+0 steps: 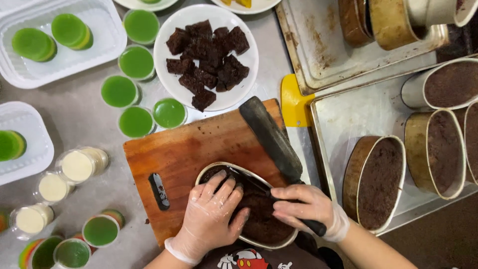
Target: Using a knife to loosen a baked chocolate cake from its oval metal mold.
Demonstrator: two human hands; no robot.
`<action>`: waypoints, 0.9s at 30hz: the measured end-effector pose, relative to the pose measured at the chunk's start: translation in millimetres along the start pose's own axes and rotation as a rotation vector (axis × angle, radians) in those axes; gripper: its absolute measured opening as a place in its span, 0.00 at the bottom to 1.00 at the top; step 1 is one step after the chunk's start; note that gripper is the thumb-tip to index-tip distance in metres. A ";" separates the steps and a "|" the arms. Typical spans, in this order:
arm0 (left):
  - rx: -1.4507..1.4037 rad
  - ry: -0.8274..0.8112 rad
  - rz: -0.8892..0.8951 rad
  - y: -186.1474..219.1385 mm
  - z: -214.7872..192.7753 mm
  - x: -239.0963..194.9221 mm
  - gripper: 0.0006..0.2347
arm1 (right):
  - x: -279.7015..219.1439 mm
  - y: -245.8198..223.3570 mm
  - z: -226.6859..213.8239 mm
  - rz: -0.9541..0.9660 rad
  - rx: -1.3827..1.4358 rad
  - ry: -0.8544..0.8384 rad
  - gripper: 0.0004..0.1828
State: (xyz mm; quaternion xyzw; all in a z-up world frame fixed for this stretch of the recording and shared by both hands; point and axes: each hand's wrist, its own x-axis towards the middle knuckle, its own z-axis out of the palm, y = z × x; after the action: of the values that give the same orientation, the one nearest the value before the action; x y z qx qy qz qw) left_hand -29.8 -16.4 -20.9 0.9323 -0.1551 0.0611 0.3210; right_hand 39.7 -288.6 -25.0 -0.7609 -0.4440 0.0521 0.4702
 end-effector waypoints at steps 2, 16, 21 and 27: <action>-0.008 -0.017 -0.005 0.3 -1.1 -1.3 0.17 | -1.6 7.8 1.4 0.001 0.015 -0.018 0.09; 0.019 0.026 -0.028 2.6 3.3 -0.5 0.16 | 19.9 39.8 -8.8 0.367 0.486 -0.005 0.02; 0.013 0.017 -0.046 6.5 0.7 2.5 0.17 | 24.9 38.4 -12.3 0.429 0.588 -0.022 0.05; 0.032 0.027 -0.049 7.8 3.4 -2.1 0.16 | 18.8 48.3 -9.2 0.438 0.692 -0.018 0.05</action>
State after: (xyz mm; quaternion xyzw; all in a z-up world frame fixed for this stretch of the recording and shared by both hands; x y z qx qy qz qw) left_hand -34.3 -23.8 -19.5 0.9398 -0.1271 0.0682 0.3097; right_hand 85.8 -289.0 -50.3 -0.6339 -0.2319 0.3040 0.6723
